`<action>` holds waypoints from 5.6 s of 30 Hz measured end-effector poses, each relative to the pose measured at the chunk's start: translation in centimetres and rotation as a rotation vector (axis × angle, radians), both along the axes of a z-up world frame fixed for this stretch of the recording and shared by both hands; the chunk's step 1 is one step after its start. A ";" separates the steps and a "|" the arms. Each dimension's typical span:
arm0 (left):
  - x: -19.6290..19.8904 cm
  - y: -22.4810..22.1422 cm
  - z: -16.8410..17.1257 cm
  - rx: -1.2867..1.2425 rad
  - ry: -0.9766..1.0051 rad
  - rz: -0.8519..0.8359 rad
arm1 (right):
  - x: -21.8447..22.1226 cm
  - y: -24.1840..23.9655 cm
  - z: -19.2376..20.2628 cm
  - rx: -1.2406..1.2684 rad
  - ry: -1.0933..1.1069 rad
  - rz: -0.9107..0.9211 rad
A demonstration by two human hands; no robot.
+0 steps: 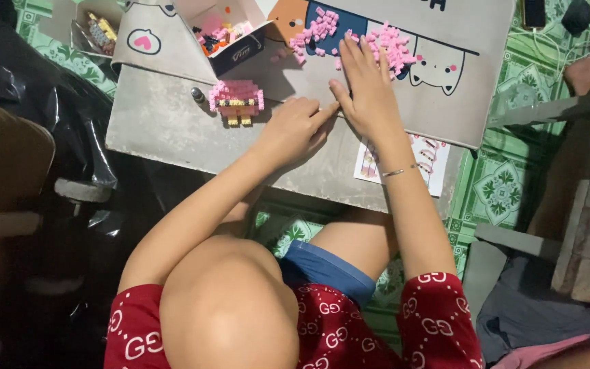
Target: Assembling a small figure from interlocking toy blocks while following an instruction manual.
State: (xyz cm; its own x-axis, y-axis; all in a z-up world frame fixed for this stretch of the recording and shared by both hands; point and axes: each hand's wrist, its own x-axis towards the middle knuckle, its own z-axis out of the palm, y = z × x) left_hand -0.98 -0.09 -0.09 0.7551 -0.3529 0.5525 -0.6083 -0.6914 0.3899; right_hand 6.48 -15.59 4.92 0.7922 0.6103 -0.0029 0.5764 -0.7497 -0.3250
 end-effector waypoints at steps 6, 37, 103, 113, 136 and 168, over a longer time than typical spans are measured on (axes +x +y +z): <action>-0.1 -0.1 0.7 0.002 -0.015 0.020 | -0.3 0.8 -0.2 0.053 0.015 0.061; -0.2 0.1 1.5 -0.052 0.084 -0.004 | 6.2 -1.8 -2.1 0.233 -0.234 -0.219; 0.7 -1.0 2.4 -0.035 0.131 0.229 | -4.9 -4.1 -1.4 0.660 0.026 -0.290; 0.5 -0.9 2.7 -0.053 0.173 0.221 | -5.0 -4.1 -1.3 0.678 0.055 -0.307; 0.6 -0.7 2.8 -0.064 0.170 0.199 | -4.9 -4.0 -1.2 0.700 0.088 -0.329; 0.6 -0.9 3.0 -0.068 0.175 0.218 | -6.7 -2.5 -0.9 0.242 -0.293 -0.265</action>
